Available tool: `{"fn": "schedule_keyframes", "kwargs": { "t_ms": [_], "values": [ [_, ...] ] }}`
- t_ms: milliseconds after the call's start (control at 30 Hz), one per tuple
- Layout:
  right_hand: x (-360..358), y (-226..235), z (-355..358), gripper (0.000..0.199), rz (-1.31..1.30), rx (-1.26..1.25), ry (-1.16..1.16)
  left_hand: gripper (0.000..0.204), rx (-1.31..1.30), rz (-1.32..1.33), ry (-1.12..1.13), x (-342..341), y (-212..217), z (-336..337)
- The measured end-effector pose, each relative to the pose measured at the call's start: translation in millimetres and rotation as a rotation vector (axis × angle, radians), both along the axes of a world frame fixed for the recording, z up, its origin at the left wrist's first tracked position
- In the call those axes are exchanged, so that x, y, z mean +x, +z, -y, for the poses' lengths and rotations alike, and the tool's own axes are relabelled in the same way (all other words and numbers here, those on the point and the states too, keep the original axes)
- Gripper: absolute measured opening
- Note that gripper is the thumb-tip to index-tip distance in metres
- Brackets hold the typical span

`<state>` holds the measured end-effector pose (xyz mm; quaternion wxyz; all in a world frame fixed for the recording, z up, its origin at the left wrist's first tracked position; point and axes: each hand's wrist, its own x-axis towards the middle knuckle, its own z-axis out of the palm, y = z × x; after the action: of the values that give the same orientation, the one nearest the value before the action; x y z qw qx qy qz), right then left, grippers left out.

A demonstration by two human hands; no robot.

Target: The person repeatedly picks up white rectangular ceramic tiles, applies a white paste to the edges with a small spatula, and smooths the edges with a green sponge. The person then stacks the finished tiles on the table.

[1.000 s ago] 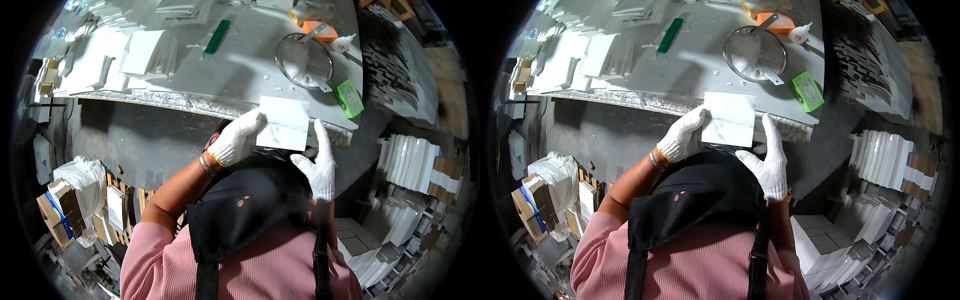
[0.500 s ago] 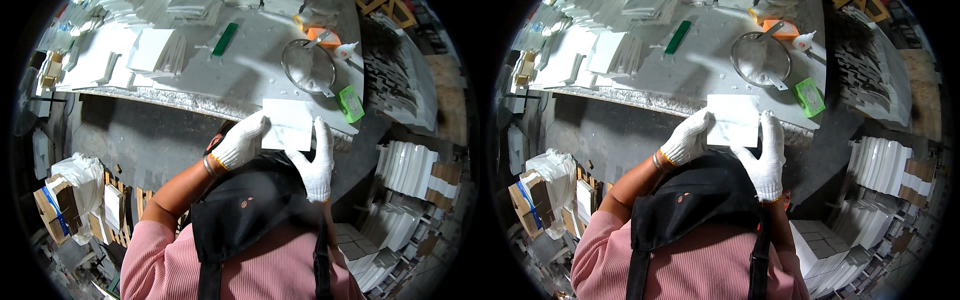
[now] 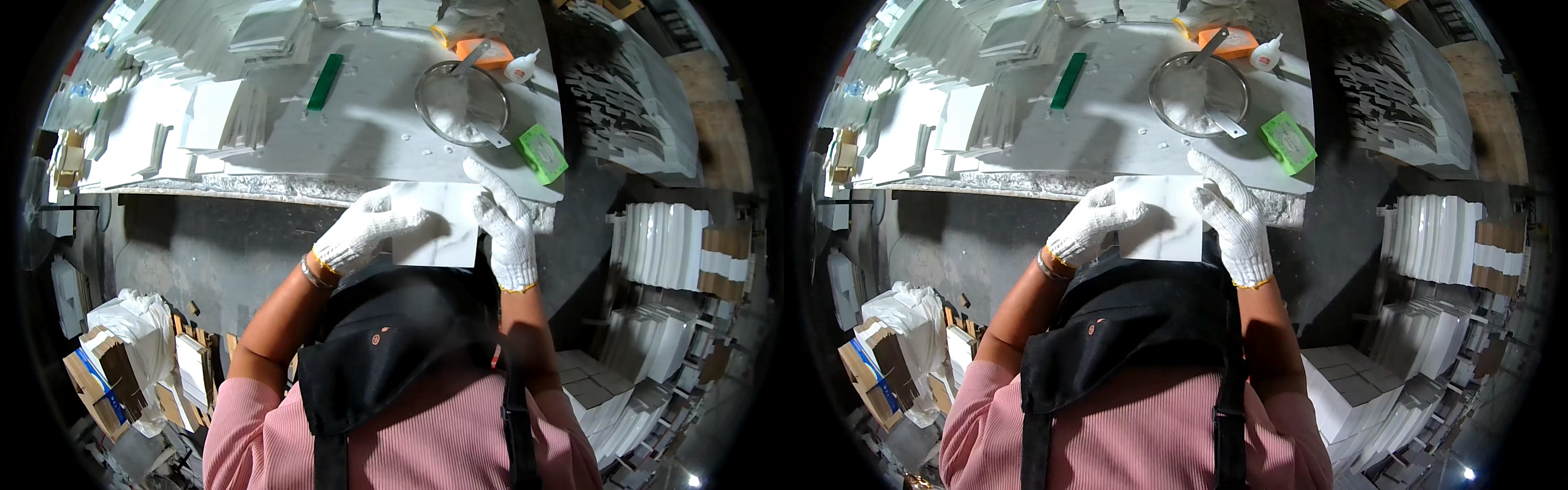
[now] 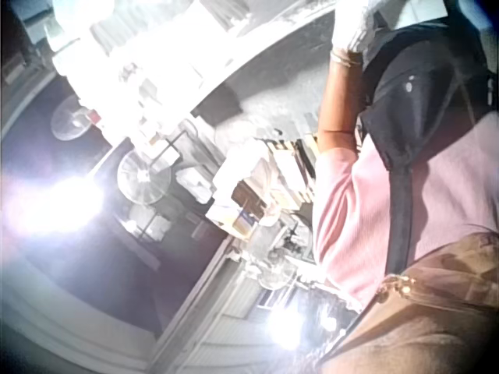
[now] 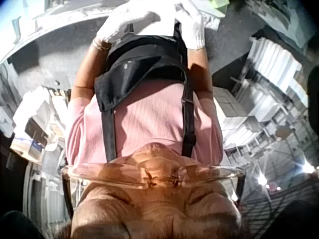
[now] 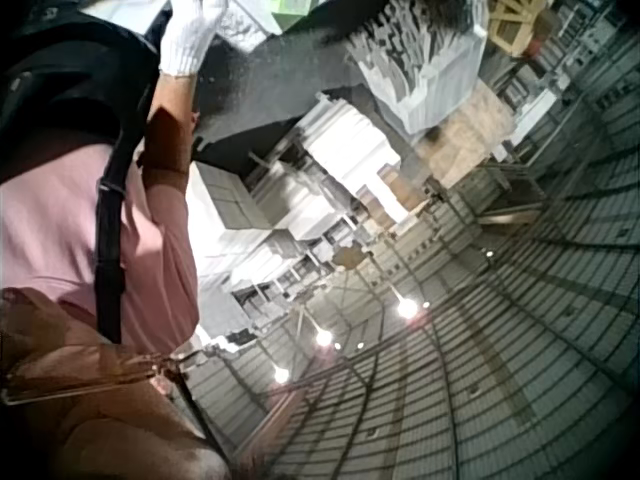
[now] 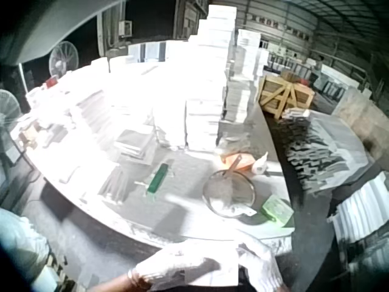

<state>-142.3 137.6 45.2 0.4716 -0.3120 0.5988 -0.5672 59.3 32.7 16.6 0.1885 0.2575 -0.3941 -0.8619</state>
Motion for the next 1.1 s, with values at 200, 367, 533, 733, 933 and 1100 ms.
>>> {"fn": "schedule_keyframes", "kwargs": {
  "t_ms": [200, 367, 533, 733, 933, 1100],
  "values": [
    [11.4, -33.9, -24.3, 0.057, 0.449, 0.031, -0.13, 0.045, 0.135, -0.025, 0.074, -1.7, -3.2, -4.5],
    [8.5, -28.8, -51.8, 0.072, 0.421, 0.178, -0.048, 0.043, 0.181, -0.035, 0.099, -3.3, -5.8, -7.5],
    [1.6, -26.6, -63.6, 0.076, 0.118, 0.16, 0.055, 0.045, 0.234, -0.061, 0.056, -1.1, -17.0, -6.2],
    [1.1, 3.8, -54.6, 0.075, -0.141, 0.12, 0.107, 0.046, 0.317, -0.117, 0.144, -6.1, -12.7, -10.0],
    [-1.0, 13.6, -36.2, 0.073, -0.535, -0.044, 0.232, 0.059, 0.361, -0.152, 0.222, -2.6, -43.8, -9.9],
    [-0.4, 5.2, -11.6, 0.074, -0.612, -0.149, 0.245, 0.057, 0.359, -0.191, 0.381, 4.4, -32.0, -3.1]
  ]
}}
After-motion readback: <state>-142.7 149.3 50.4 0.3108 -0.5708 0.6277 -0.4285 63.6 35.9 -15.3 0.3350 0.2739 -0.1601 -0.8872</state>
